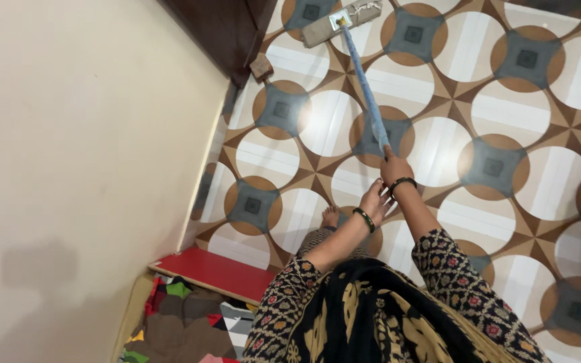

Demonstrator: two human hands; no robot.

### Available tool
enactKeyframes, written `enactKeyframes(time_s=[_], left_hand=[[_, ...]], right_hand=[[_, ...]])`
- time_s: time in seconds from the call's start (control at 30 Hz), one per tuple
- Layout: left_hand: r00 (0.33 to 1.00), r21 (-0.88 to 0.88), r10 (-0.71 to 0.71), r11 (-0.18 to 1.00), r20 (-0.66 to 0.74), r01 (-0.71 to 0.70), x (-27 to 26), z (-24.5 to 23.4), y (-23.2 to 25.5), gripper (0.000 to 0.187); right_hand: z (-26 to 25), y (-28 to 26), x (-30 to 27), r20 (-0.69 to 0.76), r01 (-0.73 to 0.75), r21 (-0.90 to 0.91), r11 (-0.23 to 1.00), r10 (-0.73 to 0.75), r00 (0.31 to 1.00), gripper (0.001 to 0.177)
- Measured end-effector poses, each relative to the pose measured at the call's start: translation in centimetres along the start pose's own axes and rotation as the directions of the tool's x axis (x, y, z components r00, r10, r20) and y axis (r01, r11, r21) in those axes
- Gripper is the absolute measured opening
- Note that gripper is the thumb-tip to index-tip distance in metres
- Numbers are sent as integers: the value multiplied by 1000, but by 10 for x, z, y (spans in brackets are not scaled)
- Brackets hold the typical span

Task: The person mops a patterned tiled floor using a flat mop. They move the mop back and forth across the room, cleaning around a red plastic chair and a bed with a geometric-patterned cover.

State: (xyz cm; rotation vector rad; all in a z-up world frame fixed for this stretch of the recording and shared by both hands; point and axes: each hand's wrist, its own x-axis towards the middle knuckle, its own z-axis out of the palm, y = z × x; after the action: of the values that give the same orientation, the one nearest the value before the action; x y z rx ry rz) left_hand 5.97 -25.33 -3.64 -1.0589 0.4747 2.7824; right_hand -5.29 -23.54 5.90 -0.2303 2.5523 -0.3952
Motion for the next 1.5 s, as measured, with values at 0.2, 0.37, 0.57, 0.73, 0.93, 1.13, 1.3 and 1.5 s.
enactKeyframes(time_s=[0.2,0.37,0.57,0.73,0.93,1.13,1.3,1.5], left_hand=[[1000,-58,11,998,16,-10,-32,1,-65,54],[991,-69,-111,992,-79,105,-64,1,-121,63],[987,-168,-161,974,-29,154,-97,14,-203,59],[939,49,-338,941,59,335,-140,35,-290,51],[894,88,-424,894,-147,439,-149,34,-310,46],[893,143,-349,905,-285,400,-132,27,-284,46],[950,4,-283,958,-128,286,-104,25,-245,41],[983,-6,-118,993,-143,118,-55,19,-160,35]], right_hand=[[3,41,-74,52,-39,1,999,39,998,55],[-3,98,-169,47,43,113,993,-49,998,55],[-2,176,-268,-4,112,-21,993,-112,994,42],[-30,237,-345,-63,120,-58,991,-124,990,34],[-25,247,-369,-13,-69,9,998,69,998,36],[16,252,-335,-87,-30,-36,999,27,996,30],[23,227,-284,-75,-79,-30,996,77,994,31],[8,152,-200,-39,-30,-29,999,29,999,36]])
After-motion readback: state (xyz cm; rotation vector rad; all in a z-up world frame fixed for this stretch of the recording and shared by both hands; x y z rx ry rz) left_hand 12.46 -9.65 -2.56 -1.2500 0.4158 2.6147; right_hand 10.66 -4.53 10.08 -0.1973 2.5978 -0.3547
